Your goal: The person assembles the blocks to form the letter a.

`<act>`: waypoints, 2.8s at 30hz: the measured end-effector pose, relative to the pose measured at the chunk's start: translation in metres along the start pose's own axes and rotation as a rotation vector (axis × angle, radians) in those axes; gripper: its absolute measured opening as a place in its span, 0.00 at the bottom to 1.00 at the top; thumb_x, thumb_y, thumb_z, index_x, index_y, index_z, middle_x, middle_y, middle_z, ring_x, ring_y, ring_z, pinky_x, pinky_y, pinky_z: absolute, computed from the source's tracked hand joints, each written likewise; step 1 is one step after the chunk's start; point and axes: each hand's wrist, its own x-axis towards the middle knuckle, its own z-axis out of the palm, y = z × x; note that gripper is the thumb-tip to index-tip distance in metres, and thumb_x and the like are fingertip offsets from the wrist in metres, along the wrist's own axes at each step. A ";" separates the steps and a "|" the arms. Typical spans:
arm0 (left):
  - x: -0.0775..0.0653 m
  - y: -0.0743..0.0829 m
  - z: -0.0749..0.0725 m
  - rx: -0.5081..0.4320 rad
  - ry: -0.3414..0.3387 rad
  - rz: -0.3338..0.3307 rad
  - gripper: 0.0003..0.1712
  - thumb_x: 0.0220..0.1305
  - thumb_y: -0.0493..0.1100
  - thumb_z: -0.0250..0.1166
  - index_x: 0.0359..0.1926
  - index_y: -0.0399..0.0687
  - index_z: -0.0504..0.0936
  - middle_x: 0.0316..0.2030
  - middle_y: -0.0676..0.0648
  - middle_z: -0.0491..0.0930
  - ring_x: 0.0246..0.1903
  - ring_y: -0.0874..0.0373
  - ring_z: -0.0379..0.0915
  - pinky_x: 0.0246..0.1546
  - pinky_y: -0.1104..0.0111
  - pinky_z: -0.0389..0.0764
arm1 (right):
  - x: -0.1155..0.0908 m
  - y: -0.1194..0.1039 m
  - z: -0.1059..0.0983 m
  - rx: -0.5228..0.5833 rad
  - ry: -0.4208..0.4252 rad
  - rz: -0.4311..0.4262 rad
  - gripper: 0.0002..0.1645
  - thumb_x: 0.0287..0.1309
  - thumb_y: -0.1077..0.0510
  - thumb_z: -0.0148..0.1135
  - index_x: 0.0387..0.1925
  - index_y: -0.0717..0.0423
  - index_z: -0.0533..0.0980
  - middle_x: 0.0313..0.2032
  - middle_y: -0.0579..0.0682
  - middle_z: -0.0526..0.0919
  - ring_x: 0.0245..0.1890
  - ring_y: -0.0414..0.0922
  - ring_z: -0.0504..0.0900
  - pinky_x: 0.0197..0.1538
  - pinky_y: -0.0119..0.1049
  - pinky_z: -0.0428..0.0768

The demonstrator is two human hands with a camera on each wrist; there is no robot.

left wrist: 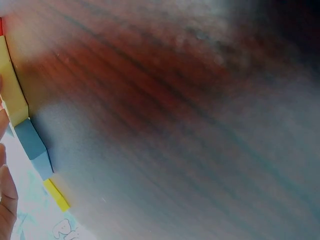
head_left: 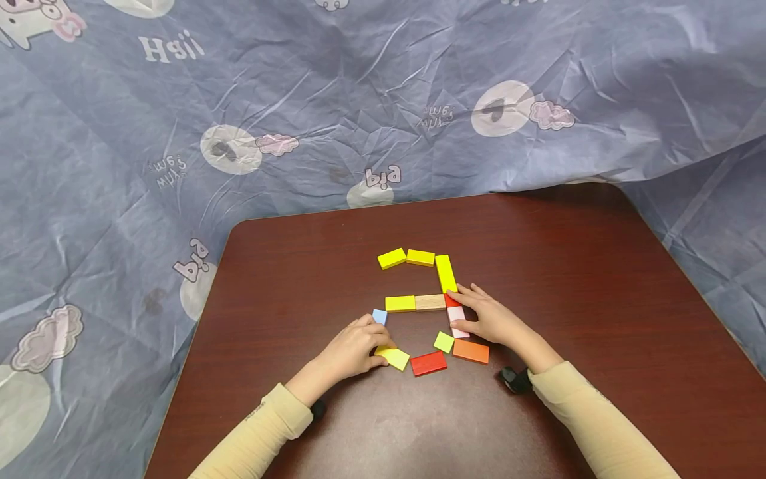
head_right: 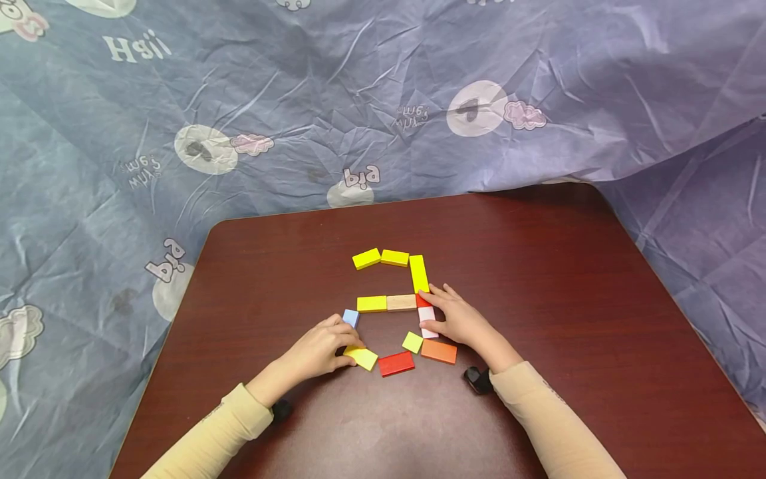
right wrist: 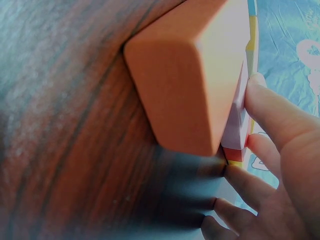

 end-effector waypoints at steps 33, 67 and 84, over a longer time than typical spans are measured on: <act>0.033 0.045 0.011 0.062 -0.078 -0.017 0.20 0.54 0.61 0.73 0.44 0.58 0.87 0.38 0.60 0.84 0.36 0.63 0.67 0.38 0.73 0.71 | 0.000 0.000 -0.001 0.014 -0.001 0.001 0.41 0.58 0.49 0.69 0.70 0.54 0.67 0.71 0.64 0.63 0.72 0.69 0.55 0.66 0.67 0.63; 0.014 0.008 -0.002 -0.063 0.069 -0.293 0.32 0.59 0.59 0.70 0.60 0.51 0.79 0.62 0.47 0.74 0.63 0.49 0.66 0.58 0.52 0.73 | 0.000 0.001 -0.001 0.009 0.001 -0.006 0.40 0.58 0.49 0.69 0.70 0.54 0.67 0.71 0.64 0.64 0.72 0.69 0.55 0.65 0.67 0.64; -0.005 -0.013 0.005 -0.222 -0.098 -0.378 0.57 0.56 0.65 0.69 0.76 0.41 0.56 0.73 0.35 0.57 0.73 0.35 0.50 0.70 0.44 0.59 | -0.001 -0.003 -0.003 0.005 -0.010 0.010 0.40 0.59 0.48 0.68 0.70 0.53 0.67 0.71 0.64 0.63 0.72 0.68 0.55 0.66 0.67 0.63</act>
